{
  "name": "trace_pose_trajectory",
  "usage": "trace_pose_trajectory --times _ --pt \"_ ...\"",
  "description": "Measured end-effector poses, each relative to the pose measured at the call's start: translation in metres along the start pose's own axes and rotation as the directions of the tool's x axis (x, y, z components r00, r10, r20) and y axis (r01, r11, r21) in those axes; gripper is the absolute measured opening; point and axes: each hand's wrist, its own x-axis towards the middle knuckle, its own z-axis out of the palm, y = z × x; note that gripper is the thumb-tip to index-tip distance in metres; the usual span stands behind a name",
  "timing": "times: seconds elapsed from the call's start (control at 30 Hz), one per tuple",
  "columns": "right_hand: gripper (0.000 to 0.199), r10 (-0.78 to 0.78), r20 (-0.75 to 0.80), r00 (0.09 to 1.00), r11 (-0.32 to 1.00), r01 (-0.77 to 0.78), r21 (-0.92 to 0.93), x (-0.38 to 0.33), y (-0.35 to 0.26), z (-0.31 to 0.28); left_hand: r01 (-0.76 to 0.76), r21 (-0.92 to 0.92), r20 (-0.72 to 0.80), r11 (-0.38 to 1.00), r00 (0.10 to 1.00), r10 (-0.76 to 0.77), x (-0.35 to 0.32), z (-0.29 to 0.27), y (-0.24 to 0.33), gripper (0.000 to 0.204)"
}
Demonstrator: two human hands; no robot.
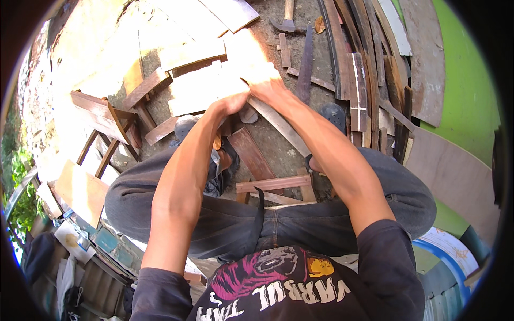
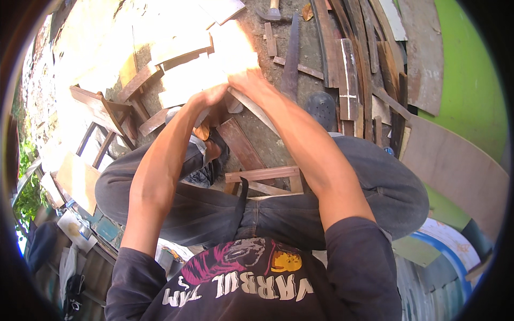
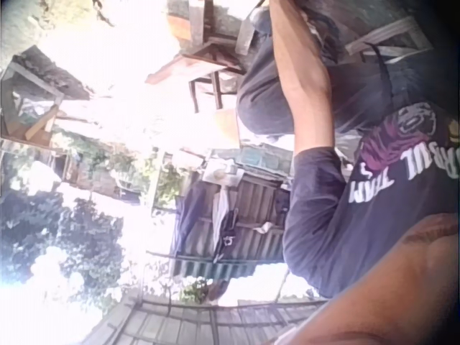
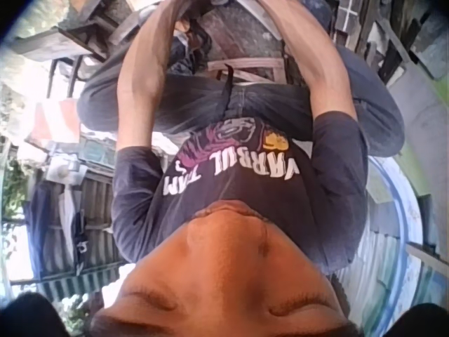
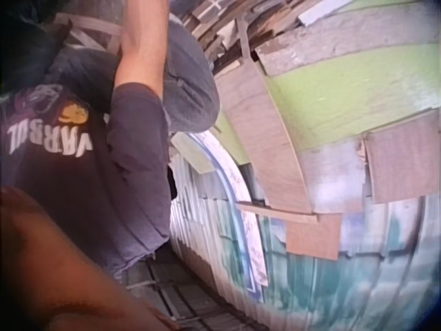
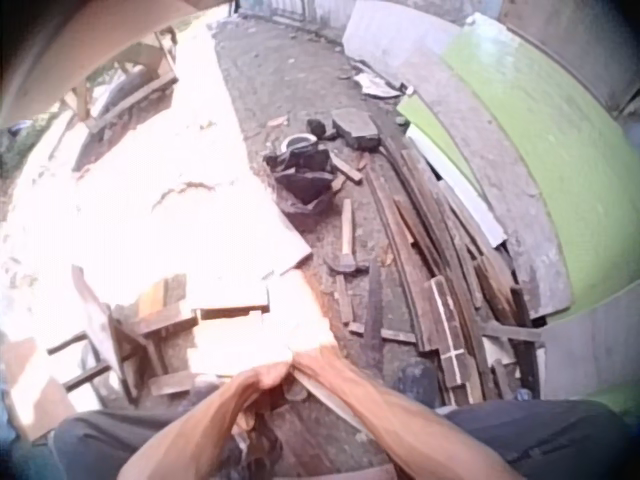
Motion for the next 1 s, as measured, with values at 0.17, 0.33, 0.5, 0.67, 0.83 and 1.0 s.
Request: trace_pose_trajectory --times 0.17,0.33,0.5,0.67,0.83,1.0 --pt "0.020 -0.064 0.016 0.998 0.997 0.065 -0.045 -0.023 0.000 -0.016 0.160 0.010 0.153 0.987 0.975 -0.159 -0.009 -0.010 0.017 0.051" --pt "0.023 0.031 0.277 0.960 0.995 -0.005 -0.096 -0.050 0.008 -0.043 0.236 0.013 0.285 0.972 0.931 -0.230 -0.016 -0.015 0.033 0.067" --pt "0.025 0.416 0.262 0.871 0.909 -0.399 -0.118 -0.117 0.027 -0.056 0.236 0.026 0.269 0.971 0.934 -0.235 -0.018 -0.013 0.028 0.070" --pt "0.032 0.589 0.131 0.797 0.776 -0.604 0.182 -0.122 0.012 -0.031 0.198 -0.041 0.176 0.979 0.966 -0.188 -0.005 -0.001 0.006 0.072" --pt "0.046 0.609 0.141 0.780 0.740 -0.623 0.253 -0.122 -0.034 -0.010 0.225 -0.088 0.060 0.970 0.974 -0.220 -0.001 0.009 -0.015 0.072" --pt "0.046 0.562 0.075 0.824 0.800 -0.565 0.203 -0.137 -0.030 -0.006 0.091 0.052 -0.037 0.994 0.995 -0.090 -0.013 0.006 -0.007 0.082"
